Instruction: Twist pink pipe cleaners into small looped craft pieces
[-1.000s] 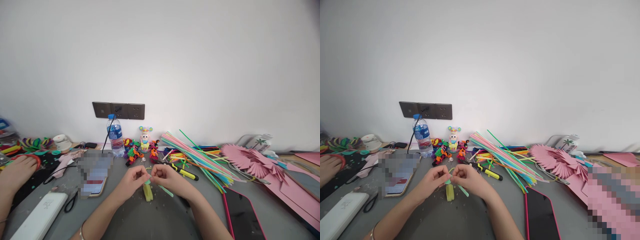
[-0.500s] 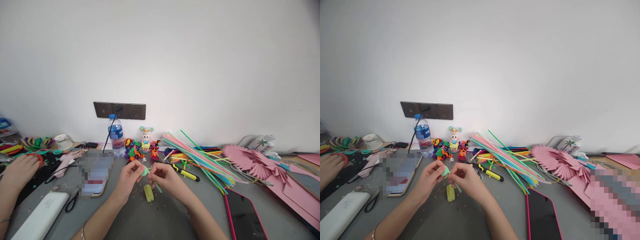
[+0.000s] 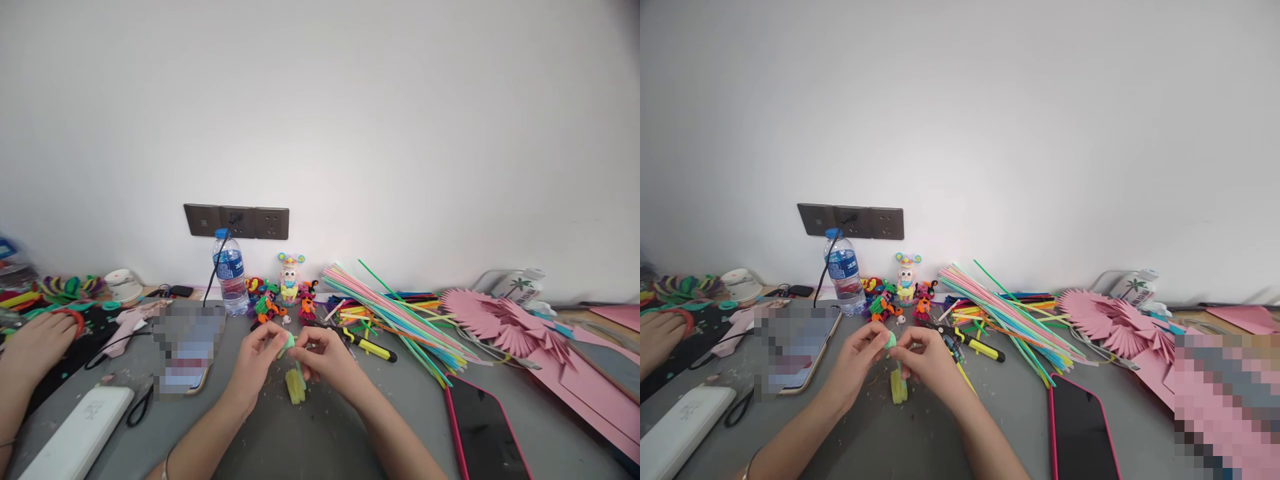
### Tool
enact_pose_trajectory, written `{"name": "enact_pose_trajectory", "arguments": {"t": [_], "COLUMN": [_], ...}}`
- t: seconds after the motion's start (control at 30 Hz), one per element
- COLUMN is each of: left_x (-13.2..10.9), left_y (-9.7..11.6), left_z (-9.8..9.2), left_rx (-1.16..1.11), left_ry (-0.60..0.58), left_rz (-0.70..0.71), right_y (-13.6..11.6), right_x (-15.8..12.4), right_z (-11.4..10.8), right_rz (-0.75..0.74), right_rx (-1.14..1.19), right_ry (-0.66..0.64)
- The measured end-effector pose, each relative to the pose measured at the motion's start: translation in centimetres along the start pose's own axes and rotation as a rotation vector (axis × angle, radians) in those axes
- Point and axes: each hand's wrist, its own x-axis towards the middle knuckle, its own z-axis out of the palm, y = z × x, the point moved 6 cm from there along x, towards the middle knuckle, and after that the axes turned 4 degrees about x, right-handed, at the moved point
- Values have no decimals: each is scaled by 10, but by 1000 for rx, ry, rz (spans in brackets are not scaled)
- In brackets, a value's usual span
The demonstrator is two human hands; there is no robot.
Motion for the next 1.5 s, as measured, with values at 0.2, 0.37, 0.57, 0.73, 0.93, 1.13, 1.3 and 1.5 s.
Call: {"name": "enact_pose_trajectory", "arguments": {"t": [0.2, 0.37, 0.57, 0.73, 0.93, 1.13, 1.3, 1.5], "left_x": [-2, -2, -1, -3, 0, 0, 1, 2], "left_y": [0, -2, -5, -8, -11, -10, -12, -13], "left_z": [1, 3, 5, 9, 12, 10, 3, -3], "left_rx": [2, -79, -177, -275, -218, -112, -142, -138], "left_ry": [11, -7, -42, -106, -123, -80, 2, 59], "left_rz": [4, -63, -141, -231, -228, -140, -109, -83], "right_y": [6, 6, 2, -2, -3, -1, -3, -6], "right_x": [0, 1, 1, -2, 2, 3, 1, 0], "right_z": [5, 6, 7, 3, -12, -11, -8, -5], "right_rz": [58, 51, 24, 13, -33, -84, -76, -76], "right_rx": [151, 213, 241, 251, 404, 321, 306, 265], "right_ry": [-29, -23, -50, -70, 74, 141, 108, 66]}}
